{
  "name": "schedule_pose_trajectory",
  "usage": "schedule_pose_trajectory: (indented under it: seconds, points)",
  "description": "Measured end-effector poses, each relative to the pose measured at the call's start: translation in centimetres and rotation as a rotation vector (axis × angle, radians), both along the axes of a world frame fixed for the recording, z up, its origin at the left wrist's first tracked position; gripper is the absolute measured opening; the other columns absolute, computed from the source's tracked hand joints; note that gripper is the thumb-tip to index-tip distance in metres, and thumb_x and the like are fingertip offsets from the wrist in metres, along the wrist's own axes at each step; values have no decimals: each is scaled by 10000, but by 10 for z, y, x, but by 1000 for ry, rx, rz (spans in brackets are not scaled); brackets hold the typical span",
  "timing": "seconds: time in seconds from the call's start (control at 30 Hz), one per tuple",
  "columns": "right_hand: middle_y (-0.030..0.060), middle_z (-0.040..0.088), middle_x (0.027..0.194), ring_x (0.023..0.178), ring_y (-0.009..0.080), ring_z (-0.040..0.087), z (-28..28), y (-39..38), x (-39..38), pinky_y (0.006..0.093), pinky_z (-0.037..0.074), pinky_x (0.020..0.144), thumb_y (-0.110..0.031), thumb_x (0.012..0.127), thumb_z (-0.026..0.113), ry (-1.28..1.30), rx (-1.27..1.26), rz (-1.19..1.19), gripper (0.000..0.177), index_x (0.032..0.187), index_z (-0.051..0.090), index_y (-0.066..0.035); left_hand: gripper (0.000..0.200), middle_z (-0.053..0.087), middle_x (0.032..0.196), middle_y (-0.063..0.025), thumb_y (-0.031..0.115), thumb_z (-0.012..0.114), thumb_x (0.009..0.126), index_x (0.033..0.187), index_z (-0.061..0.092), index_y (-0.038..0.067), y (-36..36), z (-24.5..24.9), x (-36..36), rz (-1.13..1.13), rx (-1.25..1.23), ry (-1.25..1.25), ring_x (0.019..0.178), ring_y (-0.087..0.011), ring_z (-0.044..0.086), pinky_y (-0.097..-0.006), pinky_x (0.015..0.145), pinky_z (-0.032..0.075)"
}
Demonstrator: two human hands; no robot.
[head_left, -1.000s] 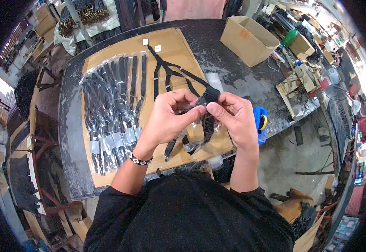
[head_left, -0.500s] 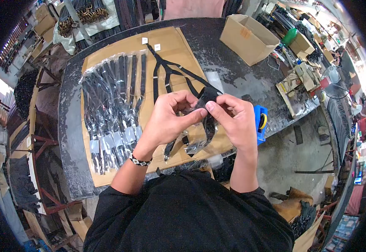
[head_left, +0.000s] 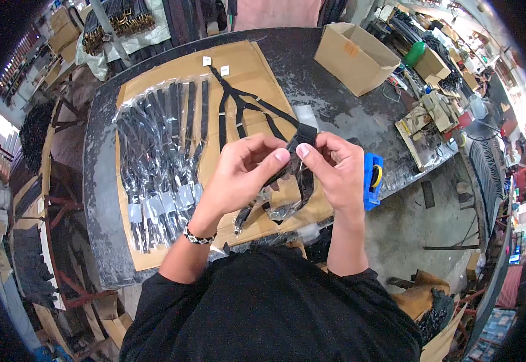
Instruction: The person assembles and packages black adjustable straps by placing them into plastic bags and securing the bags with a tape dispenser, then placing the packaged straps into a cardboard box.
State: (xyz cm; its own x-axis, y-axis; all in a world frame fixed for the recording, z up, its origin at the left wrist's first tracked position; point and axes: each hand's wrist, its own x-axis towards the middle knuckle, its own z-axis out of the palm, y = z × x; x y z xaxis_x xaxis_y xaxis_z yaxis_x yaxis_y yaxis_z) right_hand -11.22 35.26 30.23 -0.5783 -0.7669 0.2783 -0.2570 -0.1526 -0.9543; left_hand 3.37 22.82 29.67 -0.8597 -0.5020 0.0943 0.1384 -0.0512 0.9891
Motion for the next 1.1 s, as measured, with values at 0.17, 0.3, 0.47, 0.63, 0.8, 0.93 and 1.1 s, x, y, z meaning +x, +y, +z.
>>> schedule_pose_trajectory:
  seconds: [0.17,0.3,0.47,0.63,0.8,0.93,1.1]
  points:
    - [-68,550,684,629,2,451,3,0,3,202,350,544,-118,887,743,-41,-34,-7,214,752,623,-2,212,679,900,-21,140,691,954,1049,652,-45,1,-5,-1,27,-13,62,792,-54,620,-216,698,509]
    - [-66,549,689,640,3,452,0,0,1,206,352,551,-123,887,743,-9,-39,-13,221,751,619,-2,200,683,886,-26,130,699,946,1029,652,-46,-2,-6,0,-40,-3,36,764,-72,650,-219,683,526]
    - [-66,543,683,642,5,455,-3,2,0,212,355,551,-122,882,749,-13,-42,-22,221,748,618,-6,195,685,880,-33,119,701,941,1023,651,-50,-3,-4,-1,-95,86,61,766,-95,672,-229,684,541]
    - [-58,549,672,641,11,462,-1,2,2,213,359,547,-114,874,759,-50,-42,-19,201,765,631,-3,176,681,869,-28,90,716,921,1016,653,-45,4,5,-3,-33,163,91,758,-97,676,-228,680,541]
    - [-48,555,674,639,16,467,-1,2,6,214,362,545,-106,869,761,-7,-25,-36,192,776,632,1,175,680,850,-24,75,746,889,992,658,-36,0,-3,-4,-99,99,42,754,-85,670,-221,672,535]
    - [-44,558,682,641,20,475,-6,2,5,218,370,545,-110,872,756,-14,-61,-2,186,788,632,2,144,683,824,-24,64,753,879,944,668,-31,0,-4,-4,-81,65,60,742,-78,664,-216,657,527]
    - [-46,593,715,652,11,505,-6,6,-1,199,395,572,-138,915,714,-31,34,28,153,859,661,-7,118,700,805,-35,48,763,863,910,679,-20,2,-8,-9,-35,92,52,698,-84,662,-217,638,517]
